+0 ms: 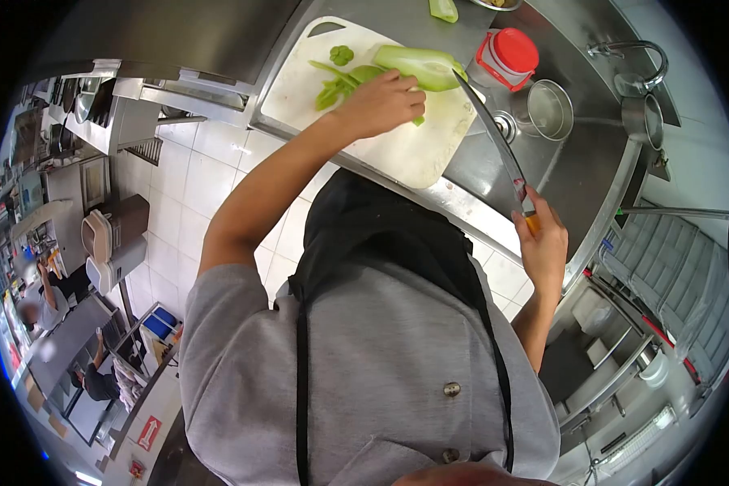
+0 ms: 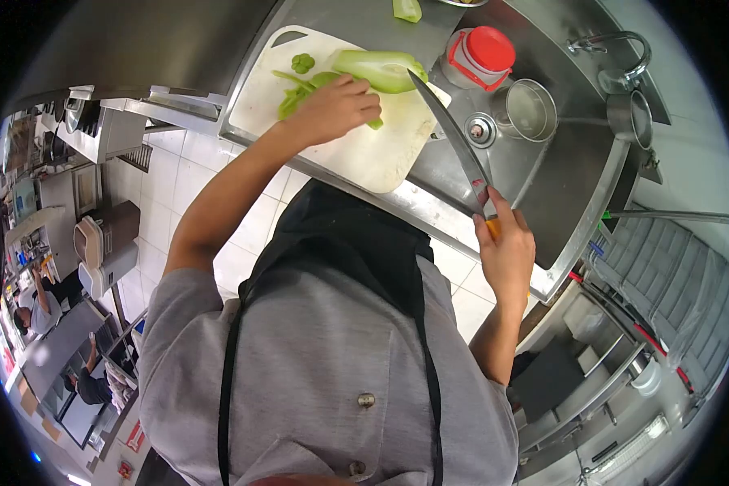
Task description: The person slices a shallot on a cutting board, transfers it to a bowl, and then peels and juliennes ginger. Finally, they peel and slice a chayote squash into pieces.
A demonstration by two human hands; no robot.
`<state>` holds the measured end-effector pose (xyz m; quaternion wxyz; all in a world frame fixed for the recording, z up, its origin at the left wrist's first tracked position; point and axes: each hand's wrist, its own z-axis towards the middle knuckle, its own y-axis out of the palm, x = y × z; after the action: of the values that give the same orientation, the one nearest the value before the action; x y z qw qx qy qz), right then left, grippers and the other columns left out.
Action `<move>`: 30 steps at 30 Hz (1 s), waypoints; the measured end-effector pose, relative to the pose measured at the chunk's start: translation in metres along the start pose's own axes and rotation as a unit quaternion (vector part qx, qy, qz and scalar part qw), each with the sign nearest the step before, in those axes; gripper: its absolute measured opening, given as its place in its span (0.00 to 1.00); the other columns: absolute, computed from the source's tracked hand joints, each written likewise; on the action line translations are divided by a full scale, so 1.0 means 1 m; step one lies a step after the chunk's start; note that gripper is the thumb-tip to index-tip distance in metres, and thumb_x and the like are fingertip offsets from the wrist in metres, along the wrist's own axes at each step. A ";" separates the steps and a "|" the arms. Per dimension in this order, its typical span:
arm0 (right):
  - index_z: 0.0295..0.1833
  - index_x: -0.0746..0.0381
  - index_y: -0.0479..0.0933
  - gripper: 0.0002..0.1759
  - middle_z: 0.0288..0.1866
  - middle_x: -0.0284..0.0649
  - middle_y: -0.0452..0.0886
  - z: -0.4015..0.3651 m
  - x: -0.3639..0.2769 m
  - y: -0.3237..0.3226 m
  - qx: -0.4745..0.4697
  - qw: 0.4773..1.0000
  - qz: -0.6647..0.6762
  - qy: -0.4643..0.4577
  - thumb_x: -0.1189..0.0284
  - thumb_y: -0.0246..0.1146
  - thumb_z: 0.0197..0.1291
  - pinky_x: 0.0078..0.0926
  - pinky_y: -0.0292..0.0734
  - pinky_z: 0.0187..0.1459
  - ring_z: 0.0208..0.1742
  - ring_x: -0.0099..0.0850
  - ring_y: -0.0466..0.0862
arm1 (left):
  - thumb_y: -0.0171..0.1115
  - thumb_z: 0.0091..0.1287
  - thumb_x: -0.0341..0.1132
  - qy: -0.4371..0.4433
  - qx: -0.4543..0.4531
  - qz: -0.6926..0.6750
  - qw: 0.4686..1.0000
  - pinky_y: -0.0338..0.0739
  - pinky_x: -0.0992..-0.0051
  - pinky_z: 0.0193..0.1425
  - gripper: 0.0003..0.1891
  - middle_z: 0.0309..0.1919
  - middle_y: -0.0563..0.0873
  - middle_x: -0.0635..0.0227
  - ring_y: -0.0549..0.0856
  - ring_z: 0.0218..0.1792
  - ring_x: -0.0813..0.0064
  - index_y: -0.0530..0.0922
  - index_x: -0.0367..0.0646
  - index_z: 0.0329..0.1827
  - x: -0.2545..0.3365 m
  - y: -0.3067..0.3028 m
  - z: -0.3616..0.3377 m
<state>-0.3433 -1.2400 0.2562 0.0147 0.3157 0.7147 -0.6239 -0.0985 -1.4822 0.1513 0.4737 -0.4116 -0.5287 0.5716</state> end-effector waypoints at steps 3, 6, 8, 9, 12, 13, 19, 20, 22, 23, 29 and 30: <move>0.63 0.54 0.79 0.23 0.42 0.53 0.84 -0.001 0.000 0.002 -0.010 0.999 0.035 -0.003 0.70 0.69 0.61 0.42 0.78 0.41 0.37 0.50 0.84 | 0.67 0.57 0.30 -0.083 0.137 -0.054 0.986 0.77 0.68 0.56 0.15 0.44 0.83 0.71 0.82 0.51 0.70 0.82 0.46 0.48 -0.004 -0.020 -0.018; 0.63 0.57 0.79 0.21 0.39 0.55 0.84 0.002 -0.012 0.013 -0.052 0.994 0.091 -0.034 0.71 0.66 0.63 0.41 0.78 0.40 0.34 0.51 0.84 | 0.69 0.62 0.27 -0.400 0.299 -0.278 0.821 0.83 0.68 0.51 0.12 0.49 0.85 0.65 0.86 0.48 0.68 0.82 0.40 0.48 -0.001 -0.043 -0.059; 0.62 0.60 0.78 0.20 0.29 0.56 0.80 0.009 -0.022 0.025 -0.136 0.979 0.145 -0.044 0.73 0.62 0.64 0.41 0.76 0.37 0.29 0.52 0.82 | 0.66 0.68 0.26 -0.482 0.432 -0.347 0.679 0.83 0.72 0.53 0.09 0.48 0.85 0.60 0.86 0.47 0.69 0.80 0.34 0.49 -0.002 -0.044 -0.090; 0.58 0.62 0.79 0.16 0.25 0.55 0.78 0.012 -0.023 0.038 -0.170 0.973 0.147 -0.053 0.74 0.61 0.64 0.42 0.74 0.34 0.27 0.52 0.80 | 0.66 0.68 0.26 -0.483 0.434 -0.343 0.679 0.83 0.72 0.53 0.09 0.48 0.85 0.60 0.86 0.47 0.69 0.80 0.34 0.49 -0.001 -0.045 -0.107; 0.55 0.63 0.78 0.14 0.26 0.56 0.78 0.028 -0.038 0.068 -0.271 0.937 0.207 -0.078 0.74 0.60 0.64 0.43 0.73 0.35 0.28 0.52 0.81 | 0.63 0.69 0.24 -0.548 0.515 -0.466 0.467 0.85 0.70 0.54 0.09 0.46 0.84 0.57 0.85 0.47 0.68 0.78 0.29 0.48 0.008 -0.039 -0.153; 0.54 0.63 0.78 0.14 0.26 0.56 0.78 0.032 -0.040 0.081 -0.304 0.921 0.213 -0.119 0.74 0.59 0.64 0.44 0.73 0.35 0.30 0.52 0.81 | 0.63 0.69 0.24 -0.561 0.520 -0.481 0.429 0.85 0.69 0.55 0.08 0.46 0.84 0.56 0.85 0.46 0.67 0.78 0.28 0.48 0.013 -0.034 -0.165; 0.57 0.62 0.75 0.15 0.29 0.58 0.80 0.047 -0.055 0.111 -0.321 0.927 0.154 -0.117 0.72 0.56 0.67 0.47 0.74 0.38 0.35 0.55 0.83 | 0.62 0.68 0.23 -0.597 0.486 -0.561 0.306 0.86 0.68 0.52 0.11 0.46 0.84 0.55 0.86 0.44 0.64 0.77 0.28 0.51 0.039 -0.012 -0.175; 0.58 0.62 0.74 0.16 0.28 0.58 0.80 0.049 -0.055 0.111 -0.278 0.945 0.134 -0.104 0.72 0.55 0.67 0.49 0.75 0.39 0.36 0.56 0.83 | 0.63 0.68 0.24 -0.616 0.433 -0.569 0.330 0.85 0.70 0.50 0.13 0.46 0.84 0.55 0.87 0.42 0.65 0.76 0.28 0.53 0.041 -0.014 -0.174; 0.60 0.60 0.74 0.17 0.29 0.58 0.81 0.044 -0.059 0.107 -0.238 0.958 0.084 -0.135 0.72 0.55 0.67 0.50 0.76 0.40 0.36 0.56 0.83 | 0.66 0.65 0.25 -0.618 0.366 -0.591 0.366 0.82 0.73 0.41 0.23 0.42 0.85 0.55 0.87 0.36 0.67 0.73 0.28 0.62 0.042 -0.010 -0.173; 0.62 0.59 0.74 0.18 0.30 0.57 0.81 0.041 -0.061 0.105 -0.193 0.967 0.039 -0.164 0.72 0.56 0.67 0.52 0.76 0.41 0.37 0.56 0.84 | 0.66 0.65 0.25 -0.618 0.368 -0.592 0.363 0.82 0.73 0.41 0.23 0.42 0.85 0.55 0.87 0.36 0.67 0.73 0.28 0.62 0.042 -0.008 -0.172; 0.68 0.54 0.73 0.23 0.34 0.54 0.83 0.032 -0.065 0.108 -0.123 0.972 -0.016 -0.200 0.71 0.57 0.67 0.53 0.79 0.41 0.35 0.54 0.85 | 0.69 0.61 0.30 -0.658 0.203 -0.346 0.637 0.82 0.68 0.43 0.29 0.36 0.88 0.55 0.88 0.37 0.65 0.75 0.34 0.67 0.047 -0.017 -0.151; 0.68 0.54 0.73 0.23 0.34 0.54 0.83 0.030 -0.066 0.107 -0.123 0.972 -0.017 -0.199 0.71 0.57 0.67 0.53 0.79 0.41 0.35 0.54 0.85 | 0.70 0.60 0.32 -0.629 0.227 -0.254 0.699 0.82 0.65 0.44 0.28 0.37 0.88 0.53 0.89 0.38 0.60 0.76 0.35 0.65 0.049 -0.013 -0.150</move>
<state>-0.2513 -1.2933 0.1821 0.1851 0.1685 0.7740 -0.5816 0.0383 -1.4021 0.1499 0.2373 0.3140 -0.6421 0.6578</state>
